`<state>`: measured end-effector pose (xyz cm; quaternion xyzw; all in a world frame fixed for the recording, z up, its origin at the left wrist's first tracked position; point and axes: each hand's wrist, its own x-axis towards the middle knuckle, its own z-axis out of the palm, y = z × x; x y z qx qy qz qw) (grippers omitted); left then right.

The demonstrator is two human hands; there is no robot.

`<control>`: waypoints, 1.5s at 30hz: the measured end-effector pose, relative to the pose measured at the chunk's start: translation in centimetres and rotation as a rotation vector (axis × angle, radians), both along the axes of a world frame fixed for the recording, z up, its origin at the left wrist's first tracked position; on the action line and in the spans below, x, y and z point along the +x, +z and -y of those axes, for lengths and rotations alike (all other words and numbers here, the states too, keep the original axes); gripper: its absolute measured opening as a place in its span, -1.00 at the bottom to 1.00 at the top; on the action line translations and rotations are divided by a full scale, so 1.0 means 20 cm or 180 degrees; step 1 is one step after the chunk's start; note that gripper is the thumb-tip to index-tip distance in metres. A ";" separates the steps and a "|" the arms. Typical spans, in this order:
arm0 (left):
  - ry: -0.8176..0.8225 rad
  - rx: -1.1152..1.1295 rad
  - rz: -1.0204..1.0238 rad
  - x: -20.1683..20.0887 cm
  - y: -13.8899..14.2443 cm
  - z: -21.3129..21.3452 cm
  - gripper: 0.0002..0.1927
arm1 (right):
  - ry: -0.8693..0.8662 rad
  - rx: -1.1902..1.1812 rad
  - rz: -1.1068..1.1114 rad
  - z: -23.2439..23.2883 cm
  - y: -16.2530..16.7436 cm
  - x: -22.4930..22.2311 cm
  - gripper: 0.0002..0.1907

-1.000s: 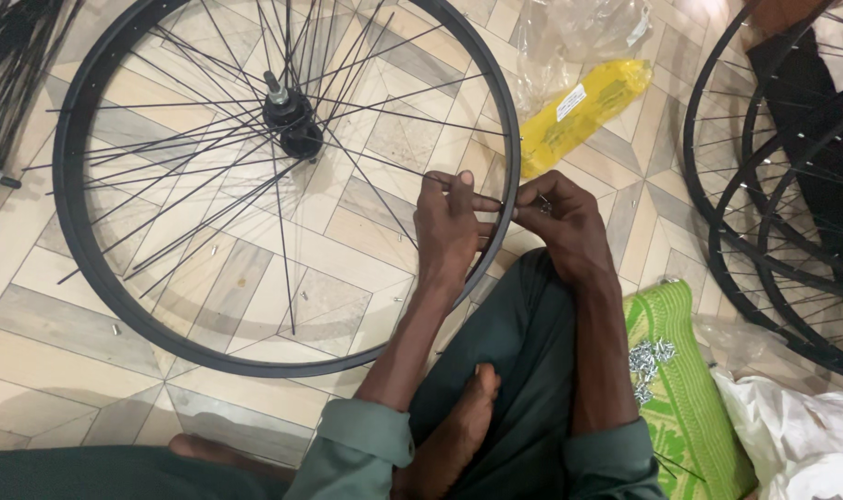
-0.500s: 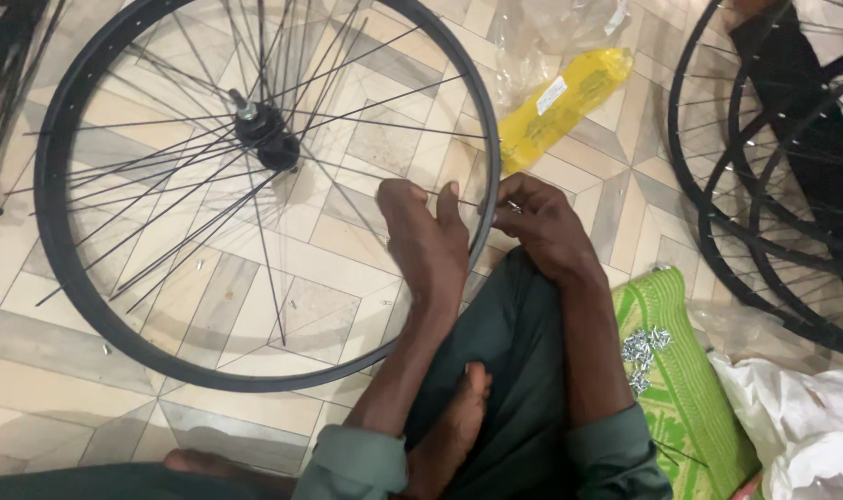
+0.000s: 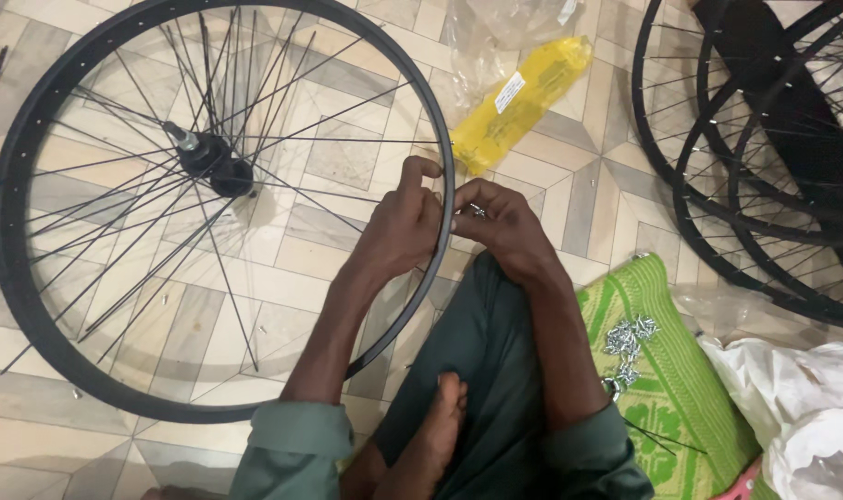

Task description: The person is assembling a bicycle wheel by inserting spokes into the hub and rim. They are tightening the spokes by hand, ensuring they are properly aligned and secured.

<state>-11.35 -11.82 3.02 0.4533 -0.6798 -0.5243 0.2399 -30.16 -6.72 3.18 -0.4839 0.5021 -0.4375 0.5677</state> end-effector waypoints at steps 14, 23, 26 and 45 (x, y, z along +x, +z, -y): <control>-0.0054 -0.0190 -0.0690 0.01 -0.01 -0.01 -0.38 | -0.0012 -0.0014 -0.0058 0.00 -0.01 -0.02 -0.88; -0.0029 -0.0142 -0.0685 0.00 0.01 -0.03 -0.39 | 0.0043 -0.0006 -0.0193 -0.01 -0.01 -0.02 -0.91; -0.0074 -0.0273 -0.0390 0.00 0.01 -0.03 -0.42 | 0.0079 -0.0048 -0.0045 -0.01 -0.01 -0.02 -0.89; -0.0173 -0.0021 -0.0698 0.02 0.04 -0.04 -0.46 | 0.0091 -0.0126 0.0063 -0.01 -0.05 -0.03 -0.88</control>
